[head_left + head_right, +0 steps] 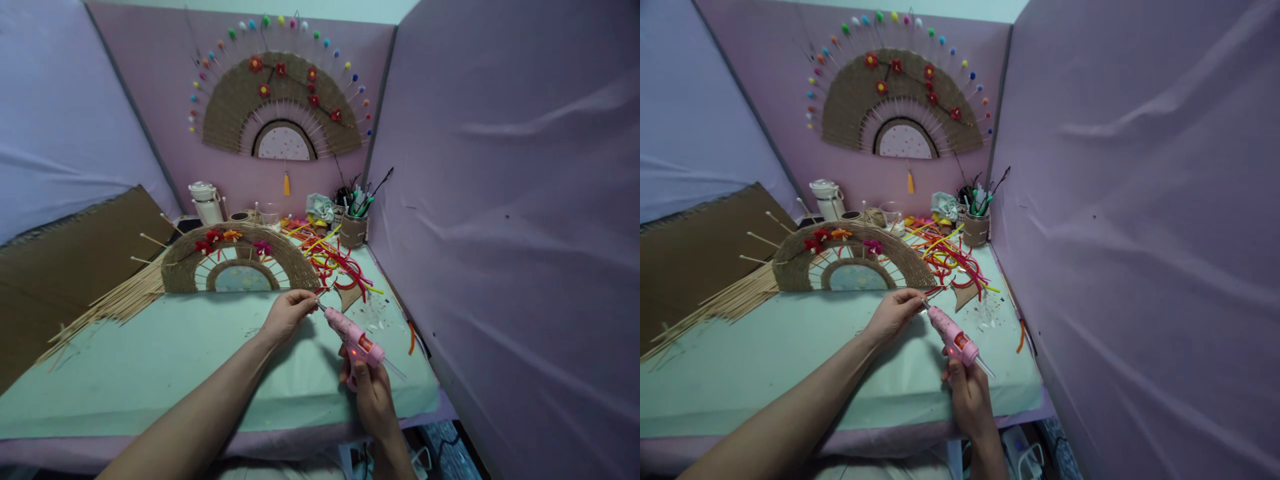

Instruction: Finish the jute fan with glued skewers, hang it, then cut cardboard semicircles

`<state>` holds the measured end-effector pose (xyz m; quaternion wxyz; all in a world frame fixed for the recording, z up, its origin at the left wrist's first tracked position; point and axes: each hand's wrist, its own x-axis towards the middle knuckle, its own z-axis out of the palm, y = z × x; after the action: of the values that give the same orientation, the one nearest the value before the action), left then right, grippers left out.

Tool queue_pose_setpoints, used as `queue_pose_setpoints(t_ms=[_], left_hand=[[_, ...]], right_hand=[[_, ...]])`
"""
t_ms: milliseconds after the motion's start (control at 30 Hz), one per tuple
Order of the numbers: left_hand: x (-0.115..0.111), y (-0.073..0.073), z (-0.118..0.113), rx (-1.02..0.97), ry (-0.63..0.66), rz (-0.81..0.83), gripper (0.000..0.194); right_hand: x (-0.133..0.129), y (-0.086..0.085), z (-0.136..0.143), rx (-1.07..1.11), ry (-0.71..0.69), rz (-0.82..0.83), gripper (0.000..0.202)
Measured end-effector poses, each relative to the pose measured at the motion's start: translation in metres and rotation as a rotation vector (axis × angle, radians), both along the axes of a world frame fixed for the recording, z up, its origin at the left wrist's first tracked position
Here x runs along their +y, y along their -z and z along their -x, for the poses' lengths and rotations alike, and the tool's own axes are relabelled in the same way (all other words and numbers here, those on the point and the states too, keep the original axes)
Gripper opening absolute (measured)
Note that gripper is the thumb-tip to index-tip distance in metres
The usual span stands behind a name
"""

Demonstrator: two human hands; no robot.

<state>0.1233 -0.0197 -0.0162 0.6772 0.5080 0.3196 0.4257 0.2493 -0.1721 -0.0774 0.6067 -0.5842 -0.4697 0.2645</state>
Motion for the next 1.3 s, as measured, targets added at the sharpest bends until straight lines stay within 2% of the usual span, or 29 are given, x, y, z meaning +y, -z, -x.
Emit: queue_pose_setpoints(t_ms=[233,300,367,433,533,633,700,733,800,900,1067,1300], left_hand=[[0.001,-0.001,0.000,-0.020,-0.069,0.019,0.028],[0.003,-0.003,0.001,0.042,-0.073,-0.038,0.026],[0.005,-0.012,0.003,0.163,-0.059,-0.145,0.022],[0.008,-0.030,0.002,0.293,-0.030,-0.289,0.015],[0.017,-0.073,-0.010,0.398,0.053,-0.536,0.006],[0.033,-0.119,-0.038,0.473,0.204,-0.732,0.006],[0.048,-0.139,-0.062,0.569,0.324,-0.846,0.013],[0.056,-0.145,-0.075,0.643,0.394,-0.904,0.017],[0.071,-0.146,-0.098,0.836,0.509,-1.002,0.023],[0.090,-0.132,-0.121,1.087,0.613,-1.054,0.029],[0.111,-0.106,-0.135,1.148,0.590,-1.005,0.033],[0.123,-0.097,-0.140,1.268,0.641,-0.992,0.025]], right_hand=[[0.000,0.004,0.001,0.083,0.001,-0.079,0.054],[0.000,0.003,0.001,0.135,-0.001,-0.113,0.056],[0.000,0.000,0.000,0.197,-0.002,-0.135,0.058],[-0.002,-0.003,-0.003,0.249,-0.004,-0.145,0.060],[-0.006,-0.006,-0.012,0.300,0.055,-0.164,0.063],[-0.010,-0.004,-0.019,0.324,0.139,-0.190,0.062],[-0.011,-0.001,-0.022,0.318,0.163,-0.208,0.061],[-0.011,0.001,-0.023,0.313,0.165,-0.216,0.061],[-0.012,0.004,-0.025,0.300,0.161,-0.227,0.062],[-0.012,0.007,-0.032,0.279,0.198,-0.264,0.061],[-0.012,0.006,-0.042,0.292,0.311,-0.323,0.058],[-0.012,0.006,-0.042,0.271,0.284,-0.316,0.061]])
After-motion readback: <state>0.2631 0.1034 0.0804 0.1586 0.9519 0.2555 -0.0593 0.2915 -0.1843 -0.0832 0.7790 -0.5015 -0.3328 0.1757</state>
